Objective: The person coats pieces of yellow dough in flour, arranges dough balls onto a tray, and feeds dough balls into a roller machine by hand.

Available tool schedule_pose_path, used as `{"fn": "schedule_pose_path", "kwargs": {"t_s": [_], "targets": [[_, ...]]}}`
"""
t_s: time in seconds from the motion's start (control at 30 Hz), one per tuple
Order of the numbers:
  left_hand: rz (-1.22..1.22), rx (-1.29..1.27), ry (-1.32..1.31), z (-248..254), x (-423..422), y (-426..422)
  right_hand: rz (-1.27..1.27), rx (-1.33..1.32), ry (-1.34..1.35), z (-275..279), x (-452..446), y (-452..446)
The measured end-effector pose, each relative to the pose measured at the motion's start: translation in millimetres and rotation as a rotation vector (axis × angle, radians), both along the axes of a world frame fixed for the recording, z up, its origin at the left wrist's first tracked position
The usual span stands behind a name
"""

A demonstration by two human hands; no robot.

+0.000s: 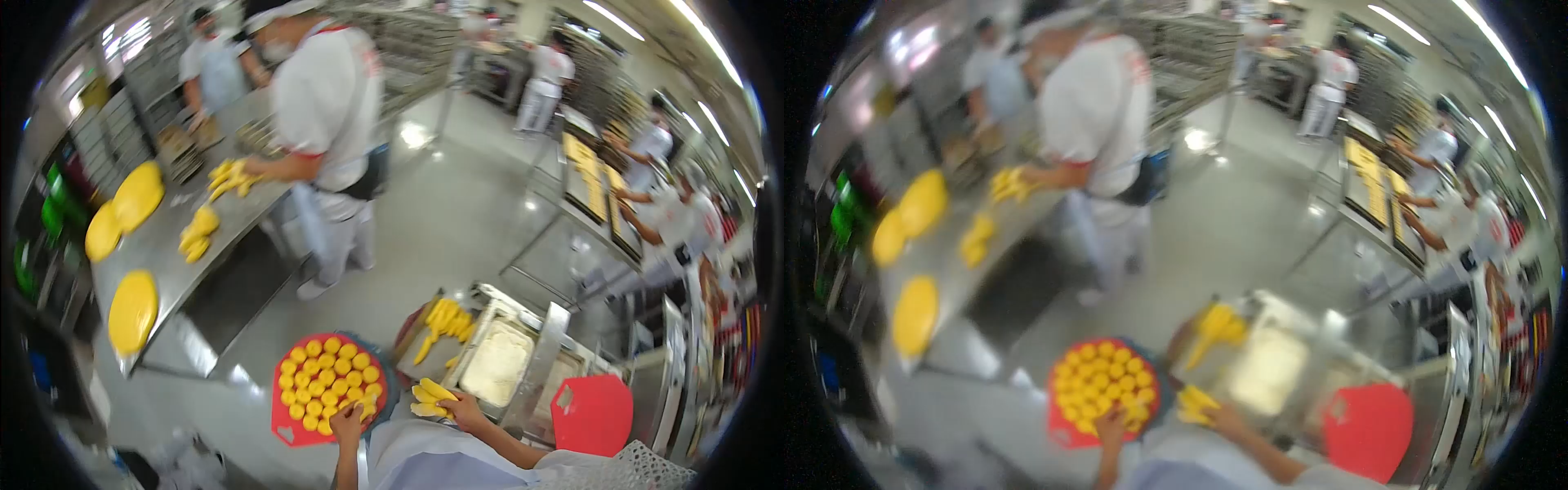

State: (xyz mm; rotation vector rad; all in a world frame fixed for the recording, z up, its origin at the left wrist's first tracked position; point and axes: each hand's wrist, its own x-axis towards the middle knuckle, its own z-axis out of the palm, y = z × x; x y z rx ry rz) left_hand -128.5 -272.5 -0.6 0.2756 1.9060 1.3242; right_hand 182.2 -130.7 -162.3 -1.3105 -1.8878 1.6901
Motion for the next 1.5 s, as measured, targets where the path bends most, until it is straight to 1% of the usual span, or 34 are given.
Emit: {"fn": "schedule_pose_path", "kwargs": {"t_s": [0.07,0.13,0.17,0.2,0.23,0.27,0.3,0.37,0.4,0.43,0.47,0.5,0.53,0.57,0.6,0.63,0.67,0.7,0.73,0.83,0.9,0.93,0.97,1.0,1.07,1.1,1.17,1.23,1.27,1.3,1.37,1.4,1.43,1.5], "targets": [[0.165,0.089,0.125,-41,-17,-31,0.276,0.248,-0.061,-29,-14,5],[0.161,-0.193,0.394,-41,-59,-49,0.564,0.53,-0.072,-30,-44,10],[0.166,-0.346,0.51,-40,-81,-57,0.565,0.474,-0.012,-31,-74,23],[0.228,-0.309,0.511,-46,-103,-64,0.565,0.417,0.047,-27,-109,36],[0.452,-0.036,0.435,-36,-125,-57,0.513,0.349,0.065,2,-160,63],[0.4,-0.088,0.548,-6,-160,-49,0.464,0.26,0.067,43,-227,80],[0.354,-0.141,0.663,24,-195,-41,0.428,0.243,0.107,89,-291,95],[0.462,0.05,0.863,92,-256,-3,0.379,0.302,0.245,184,-412,113],[0.351,0.199,0.815,116,-290,11,0.344,0.351,0.304,227,-463,117],[0.181,0.278,0.782,145,-318,29,0.3,0.411,0.324,264,-503,119],[-0.004,0.008,0.863,194,-322,39,0.249,0.474,0.307,290,-535,117],[-0.038,0.078,0.854,214,-333,48,0.225,0.533,0.293,308,-549,115],[-0.019,0.198,0.788,214,-338,51,0.228,0.584,0.288,315,-554,109],[0.005,0.316,0.718,208,-343,56,0.264,0.614,0.349,302,-532,106],[0.014,0.413,0.642,194,-338,63,0.302,0.642,0.41,290,-508,102],[0.011,0.475,0.567,168,-324,69,0.341,0.669,0.471,278,-484,97],[-0.022,0.499,0.479,130,-301,76,0.403,0.624,0.499,256,-453,91],[-0.033,0.49,0.382,95,-281,80,0.426,0.525,0.46,233,-407,88],[-0.089,0.44,0.264,47,-246,93,0.422,0.403,0.381,208,-362,86],[-0.366,0.244,-0.139,-106,-124,134,0.235,0.047,0.083,149,-213,75],[-0.587,0.172,-0.334,-184,-38,169,0.03,-0.137,-0.042,128,-130,60],[-0.692,0.163,-0.344,-209,-2,190,-0.073,-0.212,-0.061,118,-95,51],[-0.836,0.154,-0.015,-232,31,211,-0.164,-0.262,-0.033,107,-68,42],[-0.966,0.14,0.317,-244,55,226,-0.257,-0.308,-0.001,100,-41,33],[-1.142,-0.141,0.273,-228,84,260,-0.402,-0.348,0.115,94,9,16],[-1.112,-0.111,0.364,-235,95,263,-0.44,-0.36,0.08,99,24,12],[-1.055,-0.027,0.55,-273,123,271,-0.53,-0.365,0.013,112,54,6],[-1.143,-0.101,0.574,-335,139,269,-0.571,-0.334,-0.041,98,87,-12],[-1.208,-0.144,0.572,-363,144,264,-0.674,-0.409,0.142,118,93,-19],[-1.272,-0.187,0.571,-377,151,262,-0.563,-0.29,-0.021,102,111,-27],[-1.342,-0.322,0.534,-386,158,260,-0.668,-0.371,0.057,132,119,-34],[-1.272,-0.287,0.587,-387,161,260,-0.676,-0.391,0.009,130,127,-38],[-1.204,-0.258,0.633,-391,161,255,-0.685,-0.325,-0.004,122,134,-45],[-1.078,-0.171,0.606,-385,140,255,-0.685,-0.231,-0.061,104,154,-65]]}}
